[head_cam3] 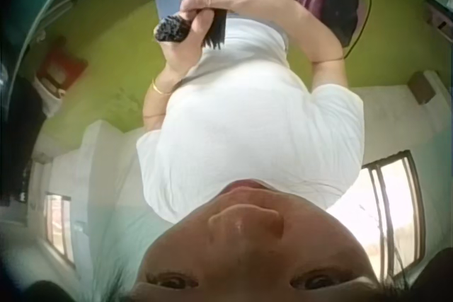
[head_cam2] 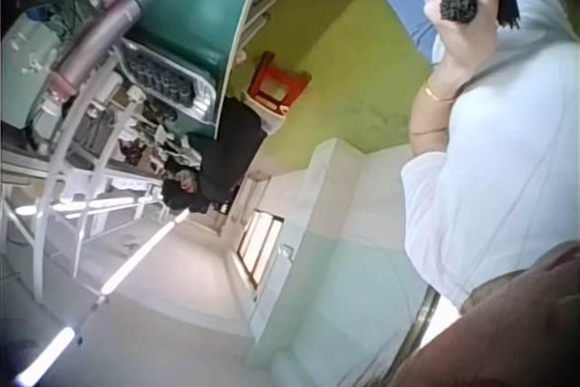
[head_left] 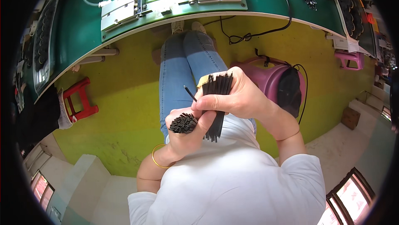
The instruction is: Manually assemble small electronic components and bundle them together using cable ties.
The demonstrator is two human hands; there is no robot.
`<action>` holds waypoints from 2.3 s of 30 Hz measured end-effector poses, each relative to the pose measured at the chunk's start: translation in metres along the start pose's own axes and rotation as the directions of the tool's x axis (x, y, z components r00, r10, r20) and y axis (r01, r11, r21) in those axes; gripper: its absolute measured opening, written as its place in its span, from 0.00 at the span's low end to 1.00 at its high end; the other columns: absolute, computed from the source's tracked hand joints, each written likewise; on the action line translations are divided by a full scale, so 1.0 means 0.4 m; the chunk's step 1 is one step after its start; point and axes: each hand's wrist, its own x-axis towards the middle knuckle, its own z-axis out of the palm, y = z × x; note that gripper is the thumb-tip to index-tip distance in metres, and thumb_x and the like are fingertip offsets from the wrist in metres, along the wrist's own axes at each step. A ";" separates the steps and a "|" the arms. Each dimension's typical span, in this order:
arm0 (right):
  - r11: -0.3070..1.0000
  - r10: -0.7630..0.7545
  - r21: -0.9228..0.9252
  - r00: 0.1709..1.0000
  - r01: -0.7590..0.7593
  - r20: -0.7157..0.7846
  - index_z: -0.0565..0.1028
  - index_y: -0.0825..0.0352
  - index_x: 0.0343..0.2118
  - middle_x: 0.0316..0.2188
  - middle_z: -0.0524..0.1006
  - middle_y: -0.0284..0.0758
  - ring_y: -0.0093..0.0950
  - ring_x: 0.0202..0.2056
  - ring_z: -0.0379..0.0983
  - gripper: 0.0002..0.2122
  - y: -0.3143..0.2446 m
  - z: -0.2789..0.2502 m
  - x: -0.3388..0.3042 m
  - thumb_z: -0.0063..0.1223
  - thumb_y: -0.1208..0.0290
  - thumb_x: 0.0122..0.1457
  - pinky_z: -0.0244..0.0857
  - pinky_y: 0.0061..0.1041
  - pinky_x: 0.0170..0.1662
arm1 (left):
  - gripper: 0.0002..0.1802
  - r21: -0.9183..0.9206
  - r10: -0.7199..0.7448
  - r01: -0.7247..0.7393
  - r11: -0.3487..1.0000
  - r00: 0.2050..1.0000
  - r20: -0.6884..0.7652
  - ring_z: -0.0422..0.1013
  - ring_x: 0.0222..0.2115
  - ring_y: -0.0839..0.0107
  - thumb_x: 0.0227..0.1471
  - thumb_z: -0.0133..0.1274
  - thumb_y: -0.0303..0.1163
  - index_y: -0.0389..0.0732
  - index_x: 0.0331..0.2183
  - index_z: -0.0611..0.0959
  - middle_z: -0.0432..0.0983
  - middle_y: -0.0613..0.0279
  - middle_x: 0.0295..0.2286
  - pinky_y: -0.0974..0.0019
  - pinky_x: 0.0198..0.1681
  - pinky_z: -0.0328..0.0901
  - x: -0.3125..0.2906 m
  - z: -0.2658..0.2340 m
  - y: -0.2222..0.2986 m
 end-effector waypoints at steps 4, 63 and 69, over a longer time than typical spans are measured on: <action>0.997 -0.012 0.076 1.000 0.011 0.021 0.72 0.71 0.22 0.20 0.74 0.32 0.18 0.26 0.71 0.04 0.010 -0.003 -0.001 0.54 0.77 0.48 0.64 0.17 0.31 | 0.08 0.003 -0.012 0.012 1.000 1.000 -0.010 0.58 0.11 0.77 0.41 0.52 0.18 0.33 0.14 0.73 0.64 0.65 0.10 0.75 0.15 0.54 0.000 -0.003 0.001; 0.974 0.142 -0.203 0.974 -0.105 0.177 0.76 0.71 0.26 0.23 0.76 0.33 0.16 0.27 0.70 0.04 0.009 0.022 -0.037 0.54 0.79 0.46 0.63 0.14 0.31 | 0.03 -0.071 -0.129 0.137 0.988 0.985 0.116 0.55 0.13 0.89 0.40 0.51 0.17 0.32 0.24 0.77 0.62 0.75 0.11 0.83 0.14 0.47 0.079 -0.047 0.100; 0.977 0.141 -0.183 0.975 -0.109 0.171 0.76 0.71 0.25 0.22 0.76 0.32 0.16 0.26 0.69 0.03 0.007 0.026 -0.039 0.55 0.78 0.46 0.62 0.14 0.30 | 0.05 -0.033 -0.121 0.127 0.991 0.983 0.134 0.55 0.12 0.89 0.41 0.50 0.18 0.31 0.27 0.78 0.63 0.74 0.11 0.83 0.14 0.48 0.085 -0.048 0.114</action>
